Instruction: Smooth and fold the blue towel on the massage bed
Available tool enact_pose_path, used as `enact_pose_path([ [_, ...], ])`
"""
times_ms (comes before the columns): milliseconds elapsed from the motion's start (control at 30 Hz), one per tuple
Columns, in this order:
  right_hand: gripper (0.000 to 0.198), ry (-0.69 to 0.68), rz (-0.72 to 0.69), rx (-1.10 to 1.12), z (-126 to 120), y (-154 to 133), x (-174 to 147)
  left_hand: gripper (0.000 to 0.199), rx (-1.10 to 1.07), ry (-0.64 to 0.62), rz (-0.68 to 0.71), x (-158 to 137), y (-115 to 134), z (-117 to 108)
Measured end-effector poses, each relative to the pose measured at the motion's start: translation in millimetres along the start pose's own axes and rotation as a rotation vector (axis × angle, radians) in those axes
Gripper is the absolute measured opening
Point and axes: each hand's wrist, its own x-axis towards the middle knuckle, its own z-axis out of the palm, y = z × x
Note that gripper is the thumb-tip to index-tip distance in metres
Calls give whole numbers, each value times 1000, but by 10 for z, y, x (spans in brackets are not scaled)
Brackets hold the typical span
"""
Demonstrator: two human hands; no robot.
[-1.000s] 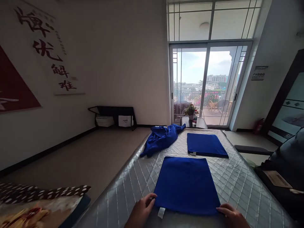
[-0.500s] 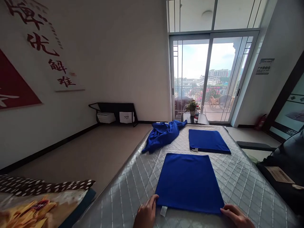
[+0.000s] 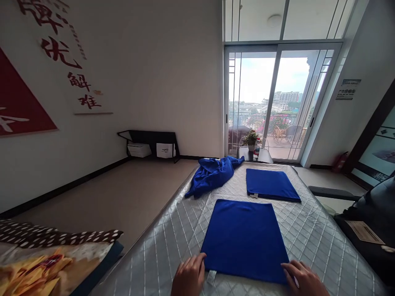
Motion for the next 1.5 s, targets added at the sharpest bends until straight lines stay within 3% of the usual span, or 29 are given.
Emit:
enact_pose_path([
  [133, 51, 90, -19, -71, 240, -145, 248, 37, -127, 44, 300, 201, 692, 30],
  [267, 61, 33, 34, -175, 545, -182, 370, 39, -159, -45, 609, 396, 1472, 326],
  [367, 61, -6, 57, -211, 660, -164, 354, 55, -113, -104, 696, 493, 1709, 612],
  [433, 63, -18, 75, -219, 670, -160, 331, 58, -80, -131, 676, 534, 1679, 752],
  [533, 68, -35, 131, -212, 641, -177, 320, 61, -50, -158, 588, 570, 1417, 829],
  [767, 70, -36, 141, -208, 681, -184, 338, 73, 64, -155, 178, 501, 250, 672],
  [900, 71, -55, 130, -249, 711, -139, 329, 81, 120, -115, 100, 363, -159, 648],
  [1067, 72, -117, 76, -250, 534, -129, 459, 85, 129, -120, 102, 314, -160, 621],
  [1233, 72, -50, 79, -225, 331, -223, 863, 83, 108, -114, 86, 313, -124, 571],
  [1400, 71, -36, 131, -215, 471, -156, 1135, 88, 122, -192, 47, 366, -118, 475],
  [1500, 71, -19, 136, -197, 584, -78, 1151, 89, 146, -240, 30, 504, 83, 421],
])
